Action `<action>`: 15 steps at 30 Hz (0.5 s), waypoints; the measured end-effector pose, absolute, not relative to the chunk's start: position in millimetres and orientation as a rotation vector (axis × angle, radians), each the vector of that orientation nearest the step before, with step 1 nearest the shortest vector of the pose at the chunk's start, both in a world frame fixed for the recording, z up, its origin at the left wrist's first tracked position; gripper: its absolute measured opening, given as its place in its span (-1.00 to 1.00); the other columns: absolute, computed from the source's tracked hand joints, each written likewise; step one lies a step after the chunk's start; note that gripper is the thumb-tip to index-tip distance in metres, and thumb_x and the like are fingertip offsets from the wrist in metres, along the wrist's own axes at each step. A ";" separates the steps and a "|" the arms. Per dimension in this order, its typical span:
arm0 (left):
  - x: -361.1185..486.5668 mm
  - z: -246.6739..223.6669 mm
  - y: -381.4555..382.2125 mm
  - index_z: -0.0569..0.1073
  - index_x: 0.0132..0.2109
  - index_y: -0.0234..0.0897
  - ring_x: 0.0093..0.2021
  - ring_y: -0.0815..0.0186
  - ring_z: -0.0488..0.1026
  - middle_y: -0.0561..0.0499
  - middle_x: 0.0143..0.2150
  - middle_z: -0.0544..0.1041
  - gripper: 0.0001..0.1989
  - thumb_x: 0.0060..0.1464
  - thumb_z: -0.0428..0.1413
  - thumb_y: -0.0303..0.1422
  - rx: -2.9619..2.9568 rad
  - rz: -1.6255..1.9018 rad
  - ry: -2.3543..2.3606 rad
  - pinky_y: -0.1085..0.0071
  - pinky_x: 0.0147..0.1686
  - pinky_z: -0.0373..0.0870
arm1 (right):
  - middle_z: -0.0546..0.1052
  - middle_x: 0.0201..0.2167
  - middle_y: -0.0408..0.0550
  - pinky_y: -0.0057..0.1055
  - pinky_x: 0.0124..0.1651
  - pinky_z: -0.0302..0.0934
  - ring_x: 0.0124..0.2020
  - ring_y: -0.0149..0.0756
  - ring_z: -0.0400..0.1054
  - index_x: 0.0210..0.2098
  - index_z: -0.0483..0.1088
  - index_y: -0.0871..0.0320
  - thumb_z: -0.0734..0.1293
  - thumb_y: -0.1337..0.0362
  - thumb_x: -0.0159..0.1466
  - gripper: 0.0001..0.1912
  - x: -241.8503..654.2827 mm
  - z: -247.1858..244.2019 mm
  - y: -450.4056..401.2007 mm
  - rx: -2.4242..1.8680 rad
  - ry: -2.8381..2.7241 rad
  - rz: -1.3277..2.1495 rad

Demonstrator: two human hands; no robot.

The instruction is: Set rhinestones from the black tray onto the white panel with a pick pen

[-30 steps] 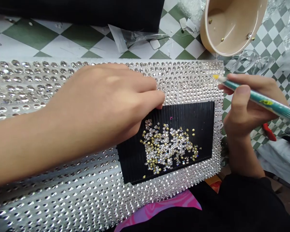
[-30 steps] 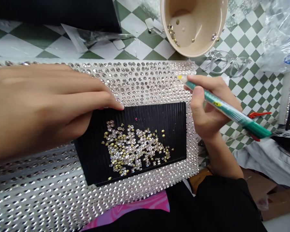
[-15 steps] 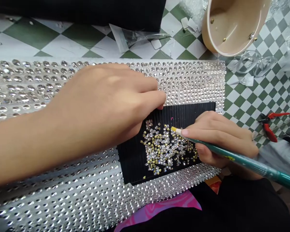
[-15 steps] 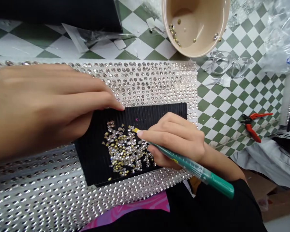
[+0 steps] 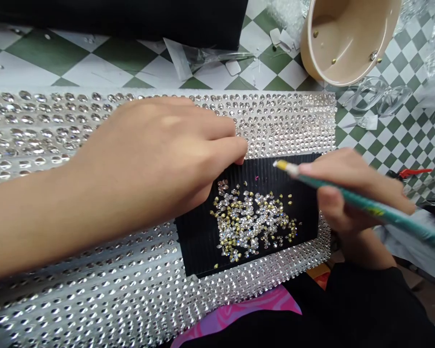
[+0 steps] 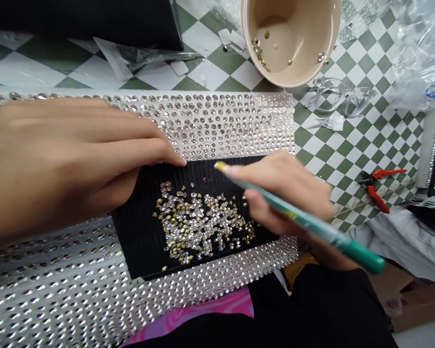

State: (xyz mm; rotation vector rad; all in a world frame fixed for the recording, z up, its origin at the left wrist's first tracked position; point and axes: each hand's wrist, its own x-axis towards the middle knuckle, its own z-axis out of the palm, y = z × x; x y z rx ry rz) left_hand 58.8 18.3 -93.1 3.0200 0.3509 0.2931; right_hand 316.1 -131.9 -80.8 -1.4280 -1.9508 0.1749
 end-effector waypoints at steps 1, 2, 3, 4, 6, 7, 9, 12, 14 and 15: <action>59.2 -92.4 17.6 0.49 -0.15 -0.08 -0.29 0.13 0.59 0.08 -0.27 0.59 -0.74 0.34 -0.09 -0.38 3.020 0.282 0.348 0.22 -0.43 0.41 | 0.75 -0.28 -0.17 -0.34 -0.33 0.55 -0.37 -0.34 0.63 0.05 0.68 0.01 0.40 0.24 0.45 -0.75 323.7 -87.4 -126.0 -1.347 -1.872 0.026; 59.6 -91.6 16.8 0.50 -0.15 -0.09 -0.30 0.14 0.59 0.08 -0.28 0.59 -0.71 0.37 -0.12 -0.39 3.020 0.296 0.348 0.22 -0.43 0.41 | 0.75 -0.30 -0.17 -0.37 -0.41 0.49 -0.42 -0.35 0.62 0.04 0.70 0.03 0.42 0.26 0.43 -0.75 331.3 -94.9 -119.4 -1.266 -1.753 -0.144; 59.8 -90.8 16.1 0.51 -0.15 -0.09 -0.31 0.15 0.58 0.07 -0.28 0.58 -0.67 0.38 -0.16 -0.39 3.024 0.307 0.363 0.23 -0.43 0.41 | 0.75 -0.30 -0.15 -0.40 -0.44 0.48 -0.43 -0.35 0.63 0.02 0.71 0.05 0.43 0.26 0.43 -0.77 338.5 -102.4 -112.9 -1.236 -1.674 -0.230; 59.8 -89.9 15.5 0.51 -0.14 -0.10 -0.31 0.16 0.58 0.07 -0.29 0.58 -0.64 0.40 -0.19 -0.40 3.024 0.310 0.365 0.23 -0.43 0.41 | 0.75 -0.27 -0.13 -0.43 -0.45 0.48 -0.43 -0.35 0.64 -0.01 0.72 0.07 0.44 0.26 0.43 -0.79 345.2 -109.6 -107.0 -1.231 -1.600 -0.288; 59.3 -88.3 14.9 0.52 -0.15 -0.11 -0.32 0.17 0.57 0.06 -0.29 0.56 -0.58 0.42 -0.24 -0.40 3.020 0.330 0.370 0.24 -0.42 0.40 | 0.76 -0.24 -0.10 -0.45 -0.40 0.54 -0.41 -0.34 0.66 -0.06 0.73 0.10 0.46 0.25 0.43 -0.83 355.5 -120.9 -98.8 -1.273 -1.527 -0.312; 58.9 -87.8 14.8 0.52 -0.16 -0.11 -0.32 0.17 0.57 0.06 -0.30 0.55 -0.56 0.42 -0.26 -0.41 3.014 0.338 0.371 0.24 -0.42 0.39 | 0.75 -0.24 -0.09 -0.44 -0.37 0.57 -0.40 -0.34 0.66 -0.07 0.73 0.10 0.47 0.24 0.43 -0.84 358.9 -124.7 -96.9 -1.290 -1.516 -0.305; 58.0 -87.8 14.9 0.53 -0.16 -0.10 -0.32 0.19 0.55 0.06 -0.31 0.53 -0.56 0.41 -0.25 -0.41 3.005 0.316 0.387 0.24 -0.41 0.37 | 0.75 -0.27 -0.09 -0.40 -0.31 0.59 -0.37 -0.33 0.66 -0.08 0.73 0.10 0.47 0.23 0.44 -0.84 362.6 -128.4 -96.7 -1.302 -1.540 -0.279; 57.0 -89.8 15.4 0.57 -0.12 -0.07 -0.27 0.22 0.54 0.07 -0.27 0.51 -0.57 0.40 -0.21 -0.37 2.941 0.289 0.431 0.23 -0.34 0.39 | 0.75 -0.27 -0.08 -0.37 -0.27 0.58 -0.31 -0.30 0.67 -0.06 0.73 0.10 0.45 0.24 0.46 -0.82 362.9 -126.9 -100.3 -1.323 -1.591 -0.258; 56.8 -90.8 15.7 0.59 -0.10 -0.04 -0.23 0.24 0.53 0.08 -0.24 0.51 -0.56 0.41 -0.21 -0.36 2.906 0.283 0.455 0.21 -0.27 0.43 | 0.76 -0.25 -0.08 -0.35 -0.24 0.59 -0.28 -0.29 0.68 -0.04 0.72 0.10 0.43 0.26 0.47 -0.81 362.0 -124.4 -102.0 -1.354 -1.631 -0.268; 56.9 -90.7 15.8 0.60 -0.10 -0.05 -0.23 0.25 0.52 0.08 -0.24 0.51 -0.55 0.41 -0.21 -0.36 2.909 0.288 0.454 0.22 -0.27 0.42 | 0.76 -0.24 -0.07 -0.33 -0.22 0.60 -0.27 -0.28 0.68 -0.03 0.71 0.10 0.42 0.27 0.47 -0.81 361.8 -123.5 -102.3 -1.373 -1.655 -0.272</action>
